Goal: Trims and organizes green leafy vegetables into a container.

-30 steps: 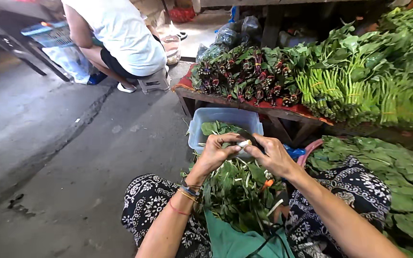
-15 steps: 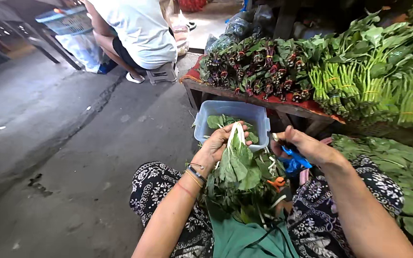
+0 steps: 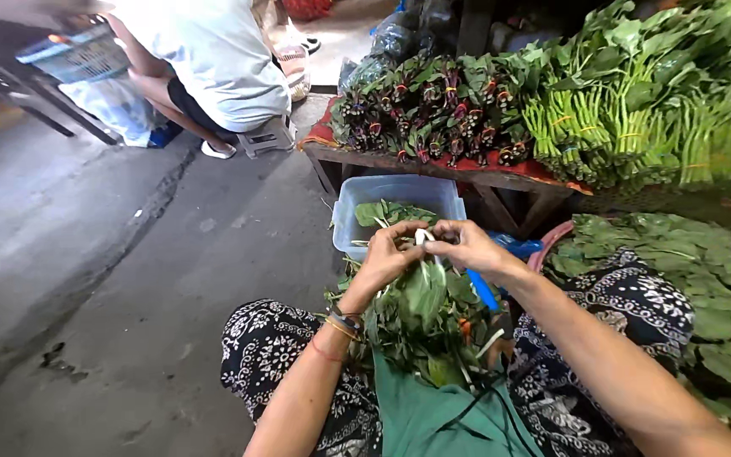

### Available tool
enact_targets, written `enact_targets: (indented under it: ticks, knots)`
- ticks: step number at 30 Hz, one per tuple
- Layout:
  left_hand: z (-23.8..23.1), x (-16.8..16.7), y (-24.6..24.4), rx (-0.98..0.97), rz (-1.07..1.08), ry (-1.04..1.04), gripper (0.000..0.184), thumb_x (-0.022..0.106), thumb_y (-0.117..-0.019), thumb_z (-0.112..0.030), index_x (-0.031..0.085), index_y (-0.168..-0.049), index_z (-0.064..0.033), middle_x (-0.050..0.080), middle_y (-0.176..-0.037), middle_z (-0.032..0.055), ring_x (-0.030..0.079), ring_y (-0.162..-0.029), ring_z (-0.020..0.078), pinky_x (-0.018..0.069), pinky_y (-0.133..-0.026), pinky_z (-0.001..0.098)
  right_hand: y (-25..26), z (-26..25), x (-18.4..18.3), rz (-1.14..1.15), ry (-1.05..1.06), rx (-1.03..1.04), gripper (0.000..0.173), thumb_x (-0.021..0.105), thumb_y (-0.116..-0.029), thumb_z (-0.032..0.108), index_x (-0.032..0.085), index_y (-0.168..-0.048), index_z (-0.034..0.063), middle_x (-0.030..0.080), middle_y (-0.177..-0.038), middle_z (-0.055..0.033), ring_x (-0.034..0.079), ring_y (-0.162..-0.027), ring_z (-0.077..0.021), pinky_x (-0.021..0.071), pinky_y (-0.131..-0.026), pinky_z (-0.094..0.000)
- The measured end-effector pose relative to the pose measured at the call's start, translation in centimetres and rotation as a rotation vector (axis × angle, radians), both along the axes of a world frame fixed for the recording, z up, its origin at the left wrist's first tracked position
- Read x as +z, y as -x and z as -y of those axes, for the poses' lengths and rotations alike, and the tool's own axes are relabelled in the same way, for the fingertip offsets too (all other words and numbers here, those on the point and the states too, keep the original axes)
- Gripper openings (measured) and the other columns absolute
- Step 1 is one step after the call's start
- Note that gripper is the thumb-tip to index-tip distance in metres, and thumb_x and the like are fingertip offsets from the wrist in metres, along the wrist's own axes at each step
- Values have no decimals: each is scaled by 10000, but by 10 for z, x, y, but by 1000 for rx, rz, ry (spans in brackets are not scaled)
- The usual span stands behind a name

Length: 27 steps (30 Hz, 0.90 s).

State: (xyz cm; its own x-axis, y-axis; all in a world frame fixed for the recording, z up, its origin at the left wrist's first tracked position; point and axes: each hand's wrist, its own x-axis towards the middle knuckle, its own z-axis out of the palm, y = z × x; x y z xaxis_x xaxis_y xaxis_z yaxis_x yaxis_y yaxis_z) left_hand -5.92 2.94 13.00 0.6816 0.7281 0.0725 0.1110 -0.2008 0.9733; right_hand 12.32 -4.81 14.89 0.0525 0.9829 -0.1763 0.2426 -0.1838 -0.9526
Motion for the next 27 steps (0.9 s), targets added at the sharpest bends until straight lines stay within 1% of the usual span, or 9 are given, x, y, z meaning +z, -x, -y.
enact_targets:
  ticks: [7, 10, 13, 17, 19, 21, 24, 25, 27]
  knots:
    - [-5, 16, 28, -158, -144, -156, 405, 509, -1004, 35, 602, -1388, -53, 735, -1131, 111, 718, -874, 181, 603, -804, 365, -33, 10, 22, 533, -220, 166, 165, 814, -874, 171, 749, -994, 79, 684, -781, -59, 634, -690, -187, 537, -673, -446]
    - [-6, 20, 48, 88, -187, -60, 408, 492, -1022, 15, 548, -1413, -90, 717, -1130, 141, 703, -767, 231, 596, -680, 382, -50, 18, 36, 695, -82, 199, 515, 821, -862, 433, 680, -1226, 97, 681, -976, -123, 647, -858, -293, 531, -774, -555]
    - [-28, 30, 32, 285, -106, 141, 386, 478, -1042, 2, 479, -1427, -35, 669, -1177, 142, 709, -859, 198, 606, -775, 367, -68, 25, 45, 795, -27, 48, 714, 818, -881, 381, 472, -1400, 33, 575, -1249, -271, 629, -1052, -467, 507, -843, -686]
    - [-80, 43, -11, 421, 97, 201, 352, 512, -1057, -86, 476, -1387, 31, 688, -1099, 138, 709, -895, 185, 608, -788, 360, -83, 30, 55, 817, 50, -31, 590, 782, -919, 141, 430, -1363, -28, 608, -1095, -281, 635, -990, -468, 505, -848, -644]
    - [-106, 36, -27, 496, -23, 41, 564, 556, -1064, -260, 360, -1517, 12, 620, -1292, 181, 653, -1060, 203, 558, -890, 374, -84, 27, 55, 852, 165, -35, 491, 738, -956, 145, 446, -1310, -27, 635, -990, -287, 651, -952, -491, 507, -811, -658]
    - [-122, 8, -39, 496, -244, -131, 585, 540, -1060, -335, 419, -1474, 61, 610, -1308, 265, 644, -1134, 328, 531, -964, 499, -87, 24, 54, 867, 293, -31, 498, 718, -968, 176, 455, -1344, -18, 650, -967, -289, 663, -925, -500, 516, -773, -659]
    - [-90, -81, -53, 156, -520, -98, 263, 559, -1039, -153, 649, -1158, 63, 700, -933, 190, 681, -793, 240, 580, -776, 430, -91, 23, 54, 852, 377, -50, 596, 770, -924, 195, 456, -1377, -32, 645, -1027, -297, 650, -990, -505, 510, -808, -668]
    - [-81, -118, -63, -25, -650, -52, 224, 579, -1016, -99, 669, -1139, 65, 713, -946, 191, 700, -806, 247, 595, -797, 427, -91, 22, 55, 848, 380, -50, 590, 764, -930, 197, 454, -1383, -23, 646, -1036, -289, 650, -999, -495, 513, -810, -662]
    - [-60, -172, -86, -195, -1012, -130, 278, 603, -994, -114, 684, -1192, 64, 687, -1177, 258, 671, -1108, 366, 520, -996, 518, -90, 20, 55, 843, 379, -40, 570, 737, -950, 195, 452, -1401, -5, 654, -1059, -278, 655, -1019, -486, 515, -815, -657]
